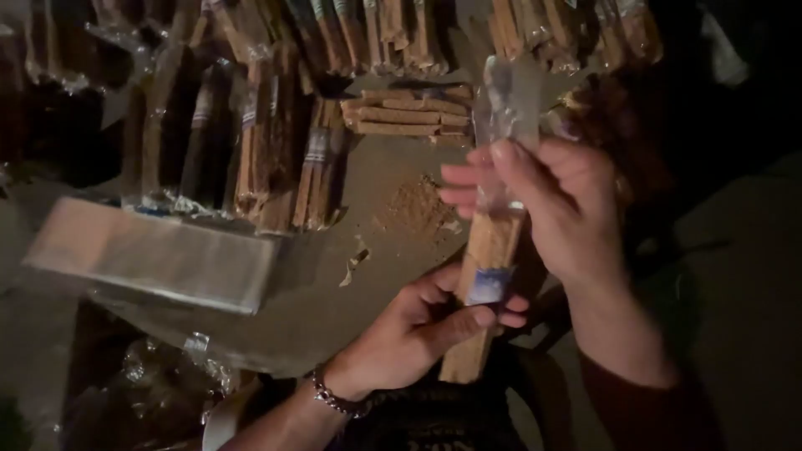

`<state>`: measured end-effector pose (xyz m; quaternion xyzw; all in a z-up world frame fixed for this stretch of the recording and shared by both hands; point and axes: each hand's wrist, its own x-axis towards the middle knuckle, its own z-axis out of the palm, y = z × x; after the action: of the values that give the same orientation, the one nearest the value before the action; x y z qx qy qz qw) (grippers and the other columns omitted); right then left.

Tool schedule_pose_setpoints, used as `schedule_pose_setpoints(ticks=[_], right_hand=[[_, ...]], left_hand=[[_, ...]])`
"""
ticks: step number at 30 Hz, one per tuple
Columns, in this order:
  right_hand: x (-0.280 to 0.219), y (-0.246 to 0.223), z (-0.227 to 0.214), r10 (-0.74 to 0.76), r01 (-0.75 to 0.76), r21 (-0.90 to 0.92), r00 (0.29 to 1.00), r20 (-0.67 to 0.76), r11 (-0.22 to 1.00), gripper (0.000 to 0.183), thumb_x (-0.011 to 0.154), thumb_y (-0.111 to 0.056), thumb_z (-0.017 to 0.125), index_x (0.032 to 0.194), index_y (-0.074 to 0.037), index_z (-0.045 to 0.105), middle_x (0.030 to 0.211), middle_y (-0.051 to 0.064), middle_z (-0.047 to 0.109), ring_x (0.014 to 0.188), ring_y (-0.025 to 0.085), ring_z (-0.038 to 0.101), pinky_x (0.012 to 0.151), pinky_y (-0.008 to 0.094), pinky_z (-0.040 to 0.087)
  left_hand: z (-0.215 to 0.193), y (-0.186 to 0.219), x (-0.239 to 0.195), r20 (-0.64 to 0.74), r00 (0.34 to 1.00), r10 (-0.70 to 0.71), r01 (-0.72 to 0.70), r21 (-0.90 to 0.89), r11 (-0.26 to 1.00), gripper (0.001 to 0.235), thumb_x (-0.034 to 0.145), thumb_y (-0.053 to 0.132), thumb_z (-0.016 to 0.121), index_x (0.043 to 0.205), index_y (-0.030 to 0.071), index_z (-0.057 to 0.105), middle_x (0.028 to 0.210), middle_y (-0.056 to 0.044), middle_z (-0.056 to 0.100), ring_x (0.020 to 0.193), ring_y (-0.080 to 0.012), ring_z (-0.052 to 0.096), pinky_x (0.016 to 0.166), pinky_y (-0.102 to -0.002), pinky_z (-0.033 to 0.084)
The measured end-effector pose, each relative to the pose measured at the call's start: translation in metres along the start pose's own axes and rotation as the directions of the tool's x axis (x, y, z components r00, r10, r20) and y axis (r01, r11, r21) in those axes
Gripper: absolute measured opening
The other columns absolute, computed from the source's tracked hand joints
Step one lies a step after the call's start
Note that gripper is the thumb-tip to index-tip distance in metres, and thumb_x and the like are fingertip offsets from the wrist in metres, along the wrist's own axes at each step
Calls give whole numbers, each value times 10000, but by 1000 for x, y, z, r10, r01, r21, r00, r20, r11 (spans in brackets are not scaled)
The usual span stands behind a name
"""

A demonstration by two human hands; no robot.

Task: The person packs cinnamon sticks into clear plastic bags, folds the top, and seals each bag with a label. They repeat this process for multiple bags, placing finished packages on the table.

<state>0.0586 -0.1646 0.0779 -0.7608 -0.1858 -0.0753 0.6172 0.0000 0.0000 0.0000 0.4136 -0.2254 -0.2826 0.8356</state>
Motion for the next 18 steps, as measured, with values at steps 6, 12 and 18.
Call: schedule_pose_setpoints(ticks=[6, 12, 18], right_hand=[[8, 25, 0, 46, -40, 106, 998, -47, 994, 221, 1078, -86, 522, 1027, 104, 623, 987, 241, 705, 884, 375, 799, 713, 422, 744], [6, 34, 0, 137, -119, 192, 987, -85, 974, 192, 1063, -104, 557, 1036, 63, 647, 978, 204, 719, 895, 325, 795, 751, 435, 751], [4, 32, -10, 32, -13, 234, 997, -77, 972, 158, 1125, -4, 520, 1068, 53, 656, 962, 169, 738, 846, 258, 803, 735, 295, 741]], left_hand=[[-7, -6, -25, -14, 1000, 6, -7, -81, 997, 363, 1005, -21, 580, 1357, -91, 528, 1335, -226, 631, 1238, -374, 664, 1087, -462, 564], [-7, -6, -34, -50, 998, -44, 43, -24, 999, 350, 985, -48, 575, 1333, -50, 543, 1341, -180, 636, 1253, -287, 652, 1115, -396, 550], [-11, -5, -45, -74, 996, -47, 48, 5, 999, 334, 978, -52, 594, 1311, -28, 570, 1340, -168, 649, 1231, -280, 674, 1056, -361, 574]])
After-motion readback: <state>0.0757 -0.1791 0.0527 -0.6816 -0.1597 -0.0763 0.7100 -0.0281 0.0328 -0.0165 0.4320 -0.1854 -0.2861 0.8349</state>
